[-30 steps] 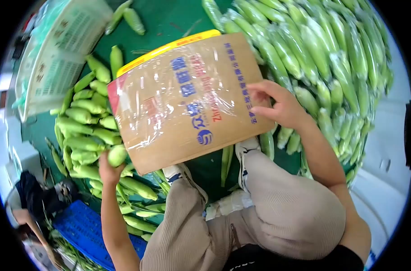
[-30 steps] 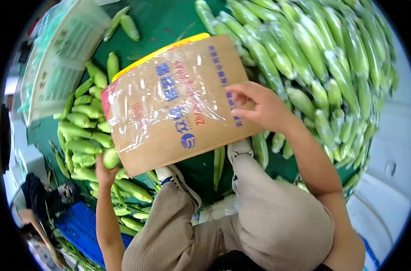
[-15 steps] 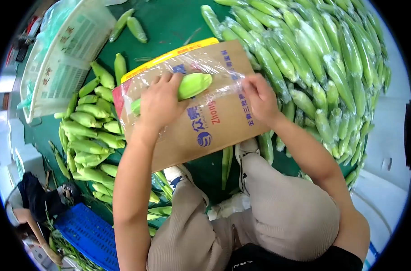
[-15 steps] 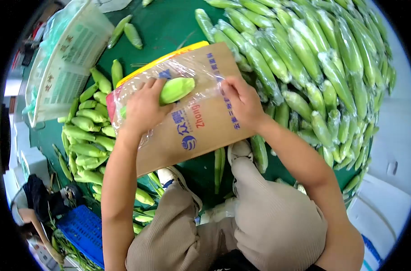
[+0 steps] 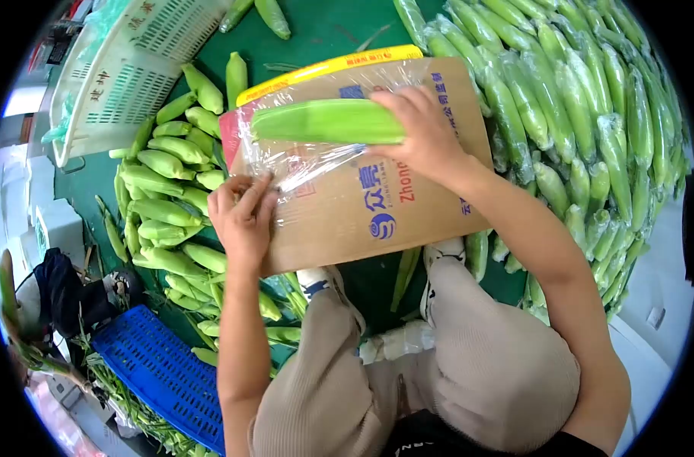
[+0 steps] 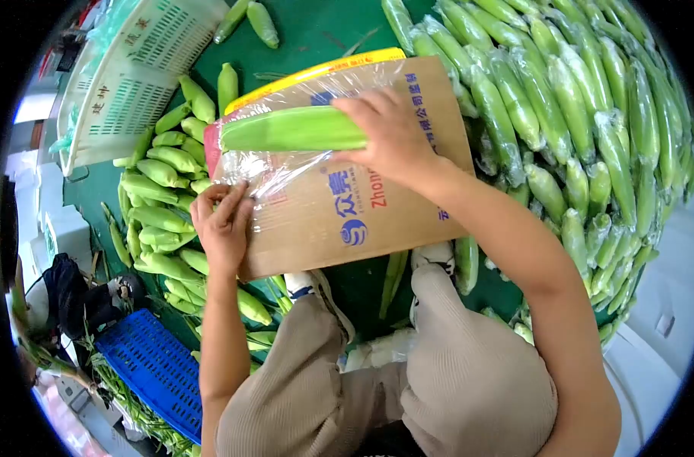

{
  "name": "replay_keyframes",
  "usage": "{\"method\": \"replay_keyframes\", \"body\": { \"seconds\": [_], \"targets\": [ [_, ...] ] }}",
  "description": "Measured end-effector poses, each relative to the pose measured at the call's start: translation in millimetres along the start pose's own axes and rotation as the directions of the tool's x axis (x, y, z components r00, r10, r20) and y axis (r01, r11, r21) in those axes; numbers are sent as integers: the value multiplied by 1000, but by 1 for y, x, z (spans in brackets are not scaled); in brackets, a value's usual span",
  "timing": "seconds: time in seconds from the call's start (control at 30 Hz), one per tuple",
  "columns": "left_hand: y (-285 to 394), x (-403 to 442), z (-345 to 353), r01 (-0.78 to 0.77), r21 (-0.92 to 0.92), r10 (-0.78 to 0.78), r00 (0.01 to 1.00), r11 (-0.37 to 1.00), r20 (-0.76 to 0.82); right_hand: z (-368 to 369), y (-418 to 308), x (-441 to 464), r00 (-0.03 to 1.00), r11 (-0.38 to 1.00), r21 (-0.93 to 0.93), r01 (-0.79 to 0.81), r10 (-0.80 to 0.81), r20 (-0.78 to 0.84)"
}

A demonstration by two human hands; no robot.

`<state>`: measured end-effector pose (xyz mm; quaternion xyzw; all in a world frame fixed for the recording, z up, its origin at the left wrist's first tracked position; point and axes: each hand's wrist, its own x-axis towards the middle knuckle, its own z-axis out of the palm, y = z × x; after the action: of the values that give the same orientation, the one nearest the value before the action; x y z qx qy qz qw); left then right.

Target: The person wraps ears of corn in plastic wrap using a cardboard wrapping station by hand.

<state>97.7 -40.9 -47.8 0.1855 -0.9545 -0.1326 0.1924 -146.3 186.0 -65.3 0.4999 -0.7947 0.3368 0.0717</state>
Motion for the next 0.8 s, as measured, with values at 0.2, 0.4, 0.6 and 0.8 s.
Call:
{"method": "replay_keyframes", "body": {
  "seconds": [0.2, 0.4, 0.6, 0.8],
  "targets": [
    [13, -1, 0, 55, -133, -91, 954, 990, -285, -45, -1, -9, 928, 998, -22, 58, -45, 369],
    [72, -17, 2, -183, -250, 162, 981, 951, -102, -43, -41, -32, 730, 994, 103, 48, -105, 676],
    [86, 65, 15, -219, 257, 154, 956, 941, 250, -30, -21, 10, 989, 995, 102, -2, -13, 145],
    [57, 169, -3, -15, -257, -21, 991, 966, -134, -6, 14, 63, 944, 933, -222, 284, -232, 234]
  ]
}}
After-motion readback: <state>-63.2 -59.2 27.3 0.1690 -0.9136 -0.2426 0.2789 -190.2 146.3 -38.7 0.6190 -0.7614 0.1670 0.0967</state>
